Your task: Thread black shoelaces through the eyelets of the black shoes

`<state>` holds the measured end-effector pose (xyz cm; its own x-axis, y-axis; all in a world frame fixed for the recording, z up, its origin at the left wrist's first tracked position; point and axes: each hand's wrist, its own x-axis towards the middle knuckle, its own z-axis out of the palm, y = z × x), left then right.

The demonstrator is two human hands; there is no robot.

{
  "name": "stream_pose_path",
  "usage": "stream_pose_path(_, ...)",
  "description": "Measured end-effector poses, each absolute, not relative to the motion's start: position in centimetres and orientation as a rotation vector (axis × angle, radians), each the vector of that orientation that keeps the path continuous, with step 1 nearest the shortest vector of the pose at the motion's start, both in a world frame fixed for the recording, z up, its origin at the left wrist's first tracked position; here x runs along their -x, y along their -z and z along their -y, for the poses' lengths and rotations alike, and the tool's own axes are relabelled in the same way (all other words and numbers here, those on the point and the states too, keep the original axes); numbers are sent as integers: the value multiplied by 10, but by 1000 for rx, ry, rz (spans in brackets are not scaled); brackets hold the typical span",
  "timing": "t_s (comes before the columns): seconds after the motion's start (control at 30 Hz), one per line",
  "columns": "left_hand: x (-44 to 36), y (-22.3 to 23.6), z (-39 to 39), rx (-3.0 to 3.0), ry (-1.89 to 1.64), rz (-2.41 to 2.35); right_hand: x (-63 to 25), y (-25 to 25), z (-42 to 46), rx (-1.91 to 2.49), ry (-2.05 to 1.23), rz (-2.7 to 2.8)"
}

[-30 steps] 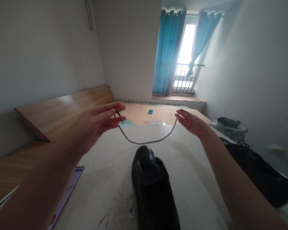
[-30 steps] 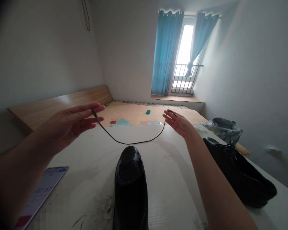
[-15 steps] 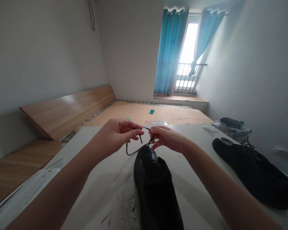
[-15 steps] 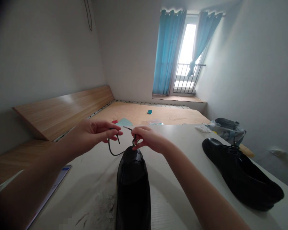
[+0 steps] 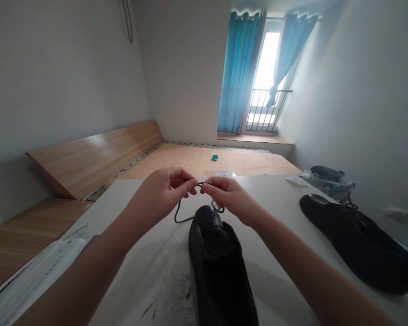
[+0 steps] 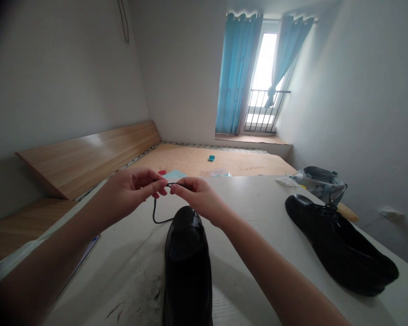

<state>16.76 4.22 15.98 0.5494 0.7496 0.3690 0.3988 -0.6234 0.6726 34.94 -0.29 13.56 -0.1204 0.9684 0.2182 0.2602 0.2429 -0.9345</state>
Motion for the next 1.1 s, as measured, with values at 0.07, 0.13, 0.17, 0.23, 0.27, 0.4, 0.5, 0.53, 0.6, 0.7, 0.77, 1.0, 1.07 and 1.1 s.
stream_pose_path(0.07, -167, -159, -43, -2390, -831, -967, -351, -136, 2, 1207, -909, 1609)
stream_pose_path(0.13, -166, -158, -43, -2519, -833, -960, -353, -135, 1, 1214, -899, 1643)
stream_pose_path(0.17, -166, -157, -43, -2568, -857, -938, -353, -135, 0, 1213, -899, 1660)
stream_pose_path(0.23, -165, -158, -41, -2635, -886, -896, -354, -135, 0, 1221, -890, 1696)
stream_pose_path(0.27, -165, -159, -40, -2647, -860, -899, -354, -135, 0, 1231, -884, 1714)
stream_pose_path(0.4, -163, -163, -37, -2599, -547, -977, -354, -135, 1, 1320, -851, 1775)
stream_pose_path(0.5, -160, -162, -38, -2646, -422, -1032, -353, -134, 2, 1439, -796, 1793)
stream_pose_path(0.53, -159, -161, -39, -2665, -375, -1075, -353, -134, 3, 1484, -762, 1794)
stream_pose_path(0.6, -159, -157, -40, -2654, -219, -1153, -352, -134, 4, 1561, -700, 1813)
stream_pose_path(0.7, -162, -150, -38, -2586, -1, -1148, -353, -133, 7, 1606, -739, 1968)
stream_pose_path(0.77, -164, -146, -36, -2584, 47, -1122, -353, -132, 9, 1603, -791, 2091)
stream_pose_path(1.0, -171, -140, -30, -2587, 85, -1095, -355, -132, 12, 1637, -746, 2316)
stream_pose_path(1.07, -172, -140, -30, -2584, 82, -1089, -356, -132, 13, 1623, -754, 2380)
stream_pose_path(1.1, -172, -139, -30, -2581, 84, -1088, -356, -132, 13, 1619, -750, 2401)
